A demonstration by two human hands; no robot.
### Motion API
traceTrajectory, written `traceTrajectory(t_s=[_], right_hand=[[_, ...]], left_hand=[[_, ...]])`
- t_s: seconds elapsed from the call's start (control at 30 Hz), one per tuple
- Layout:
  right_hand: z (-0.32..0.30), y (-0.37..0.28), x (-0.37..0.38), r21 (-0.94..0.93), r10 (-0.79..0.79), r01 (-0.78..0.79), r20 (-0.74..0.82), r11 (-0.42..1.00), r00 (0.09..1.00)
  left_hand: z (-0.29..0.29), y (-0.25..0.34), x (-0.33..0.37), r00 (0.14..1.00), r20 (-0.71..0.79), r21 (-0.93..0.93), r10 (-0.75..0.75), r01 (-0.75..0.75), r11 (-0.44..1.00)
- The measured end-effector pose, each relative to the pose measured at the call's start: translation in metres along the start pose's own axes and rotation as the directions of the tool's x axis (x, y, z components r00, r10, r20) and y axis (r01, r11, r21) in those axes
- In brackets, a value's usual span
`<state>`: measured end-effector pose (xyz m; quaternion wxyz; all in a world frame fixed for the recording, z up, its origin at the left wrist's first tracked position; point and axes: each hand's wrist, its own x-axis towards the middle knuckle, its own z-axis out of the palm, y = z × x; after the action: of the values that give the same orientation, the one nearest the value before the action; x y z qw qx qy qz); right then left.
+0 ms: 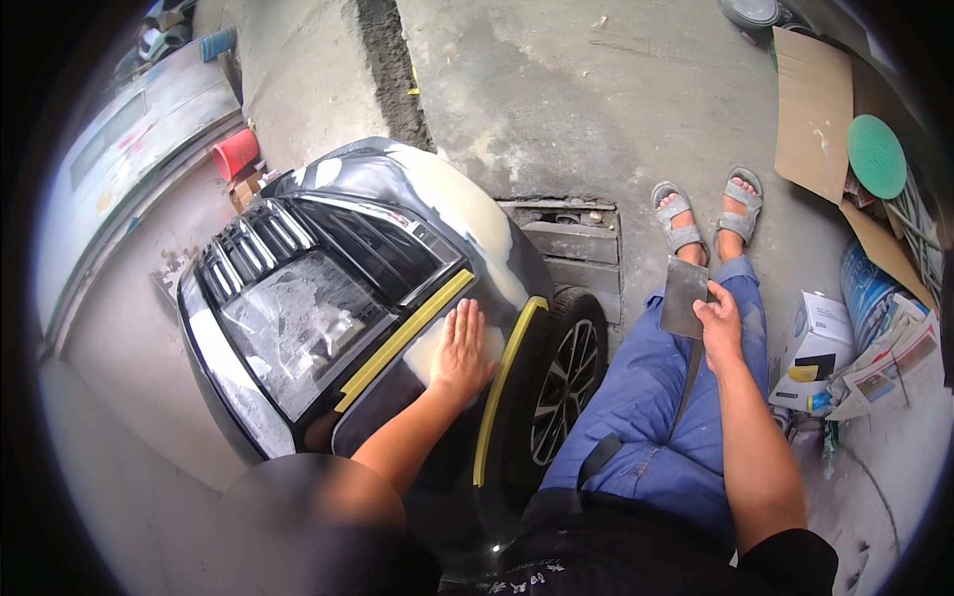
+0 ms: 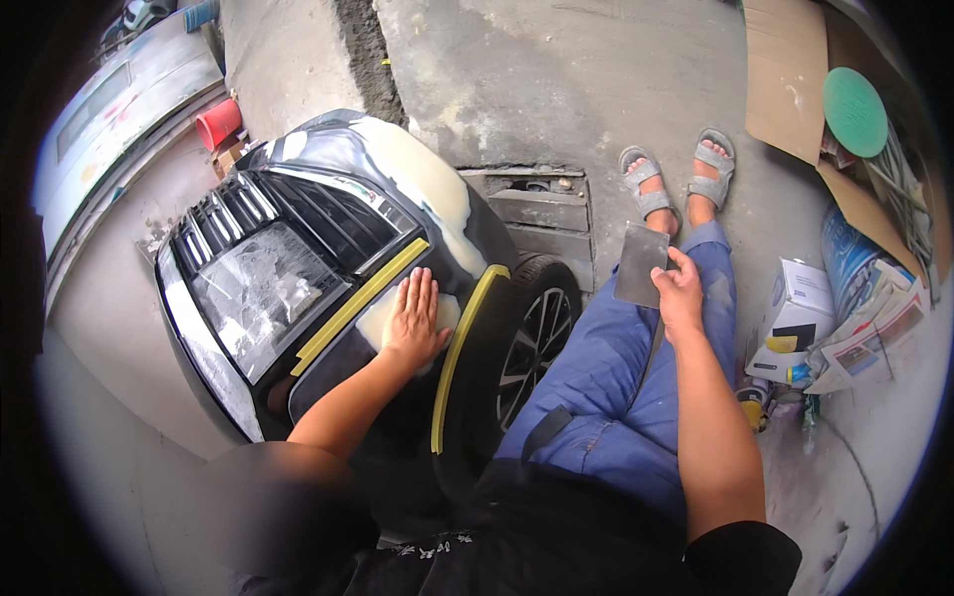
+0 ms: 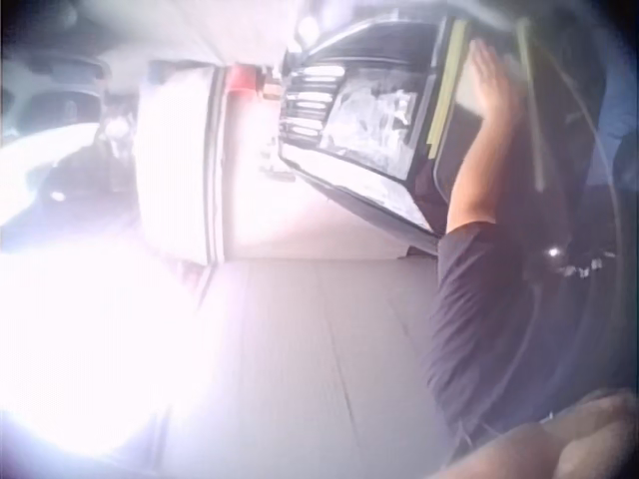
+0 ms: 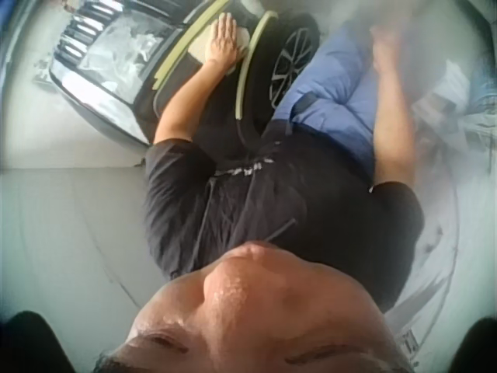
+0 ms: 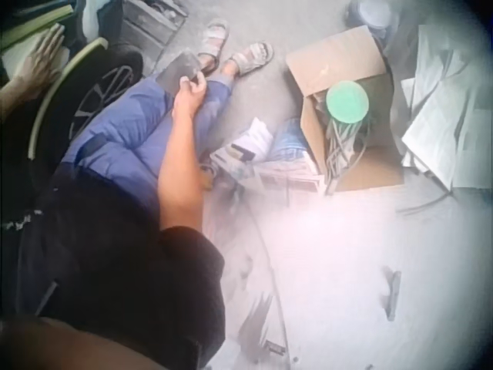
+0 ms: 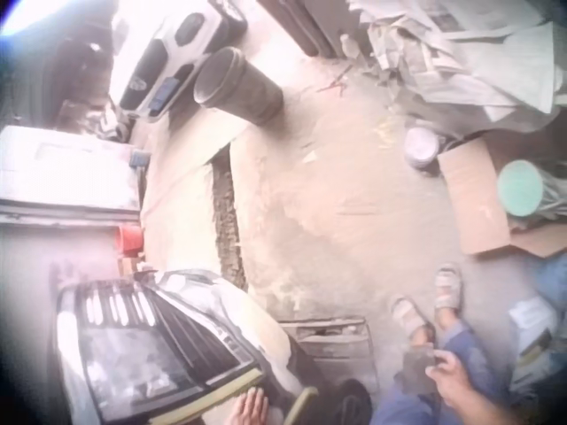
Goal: The person sands a black car bumper with a sanding block, then wipes the surface with a cloth. The person continues sanding the bumper and inspects the sandpaper before finishing.
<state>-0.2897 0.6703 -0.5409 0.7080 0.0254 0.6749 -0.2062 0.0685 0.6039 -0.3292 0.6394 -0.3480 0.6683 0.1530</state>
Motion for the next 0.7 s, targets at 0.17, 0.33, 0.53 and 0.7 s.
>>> traceTrajectory(t_s=[0.17, 0.33, 0.53, 0.7], right_hand=[[-0.006, 0.0, 0.001, -0.004, 0.005, -0.005, -0.013, 1.0, 1.0], [-0.007, 0.003, 0.004, 0.032, -0.006, 0.007, -0.007, 0.999, 1.0], [-0.011, 0.0, 0.003, -0.048, 0.007, -0.005, 0.033, 0.999, 0.999], [-0.016, -0.002, -0.003, -0.064, -0.009, 0.01, 0.013, 0.998, 1.0]], left_hand=[[0.021, 0.016, -0.022, 0.99, -0.061, -0.041, 0.13, -0.132, 0.99], [0.0, -0.014, -0.133, 0.995, -0.087, -0.082, -0.047, 0.04, 0.996], [-0.006, -0.033, -0.177, 0.991, -0.036, -0.068, -0.133, 0.13, 0.989], [-0.003, -0.017, -0.093, 0.992, -0.067, -0.076, -0.106, 0.101, 0.992]])
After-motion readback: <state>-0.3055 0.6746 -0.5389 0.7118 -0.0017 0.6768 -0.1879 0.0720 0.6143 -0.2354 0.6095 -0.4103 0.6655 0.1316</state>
